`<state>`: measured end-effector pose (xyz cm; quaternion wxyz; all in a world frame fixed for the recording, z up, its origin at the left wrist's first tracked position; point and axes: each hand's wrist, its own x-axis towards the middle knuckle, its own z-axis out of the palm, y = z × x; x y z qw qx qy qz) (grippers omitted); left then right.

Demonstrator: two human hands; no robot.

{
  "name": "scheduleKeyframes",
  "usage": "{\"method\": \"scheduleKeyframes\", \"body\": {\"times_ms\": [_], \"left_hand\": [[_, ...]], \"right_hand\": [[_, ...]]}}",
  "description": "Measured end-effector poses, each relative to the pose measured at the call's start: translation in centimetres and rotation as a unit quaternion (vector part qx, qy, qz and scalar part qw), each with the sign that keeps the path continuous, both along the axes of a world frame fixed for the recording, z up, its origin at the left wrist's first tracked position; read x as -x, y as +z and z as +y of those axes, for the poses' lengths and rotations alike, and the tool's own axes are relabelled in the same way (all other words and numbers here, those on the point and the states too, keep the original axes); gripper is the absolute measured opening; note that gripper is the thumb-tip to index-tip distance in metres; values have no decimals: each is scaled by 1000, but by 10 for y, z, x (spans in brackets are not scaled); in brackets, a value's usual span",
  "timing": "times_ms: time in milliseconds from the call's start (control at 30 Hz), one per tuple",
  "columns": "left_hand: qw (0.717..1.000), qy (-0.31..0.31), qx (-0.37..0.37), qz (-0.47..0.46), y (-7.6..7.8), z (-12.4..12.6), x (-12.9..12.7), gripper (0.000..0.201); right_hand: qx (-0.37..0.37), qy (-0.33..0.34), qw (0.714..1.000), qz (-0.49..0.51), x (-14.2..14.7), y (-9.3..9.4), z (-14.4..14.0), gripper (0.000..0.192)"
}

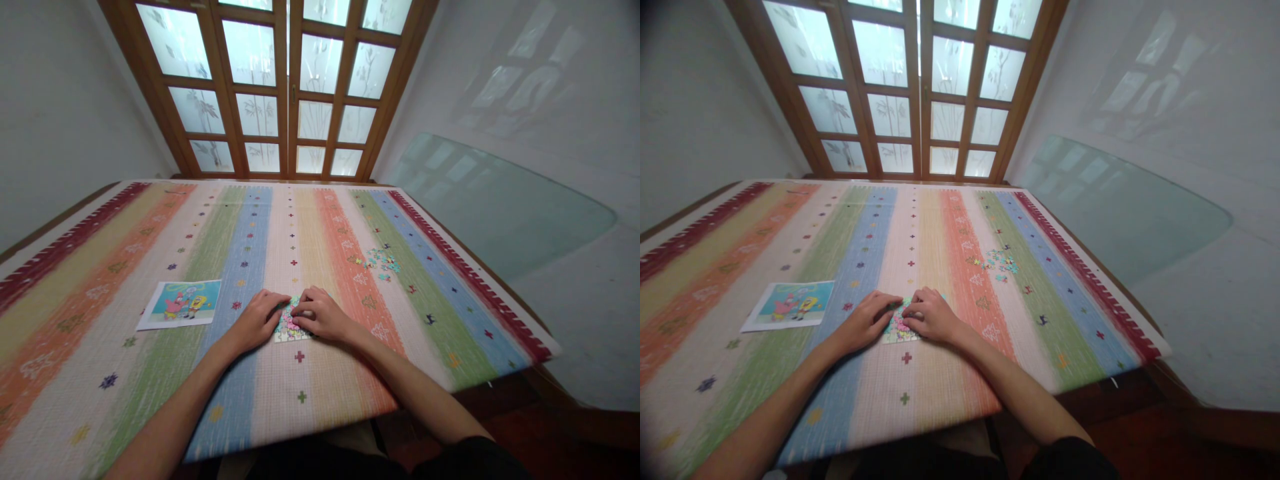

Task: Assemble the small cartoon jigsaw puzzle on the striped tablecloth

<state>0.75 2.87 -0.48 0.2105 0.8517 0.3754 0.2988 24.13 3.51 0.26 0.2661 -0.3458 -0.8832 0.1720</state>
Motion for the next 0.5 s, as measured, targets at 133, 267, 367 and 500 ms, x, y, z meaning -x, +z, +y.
{"method": "scheduleKeyframes", "body": {"times_ms": [133, 267, 367, 500], "left_hand": [[1000, 0, 2, 2, -1, 0, 0, 29], [1000, 4, 8, 2, 0, 0, -1, 29], [1000, 3, 9, 2, -1, 1, -1, 27], [1000, 2, 4, 4, -2, 1, -1, 24]], "right_hand": [[-5, -3, 1000, -6, 3, -2, 0, 8], [-11, -16, 1000, -10, 6, -3, -2, 7], [-10, -21, 1000, -9, 6, -3, -2, 6], [2, -16, 1000, 5, 3, -1, 1, 12]]}}
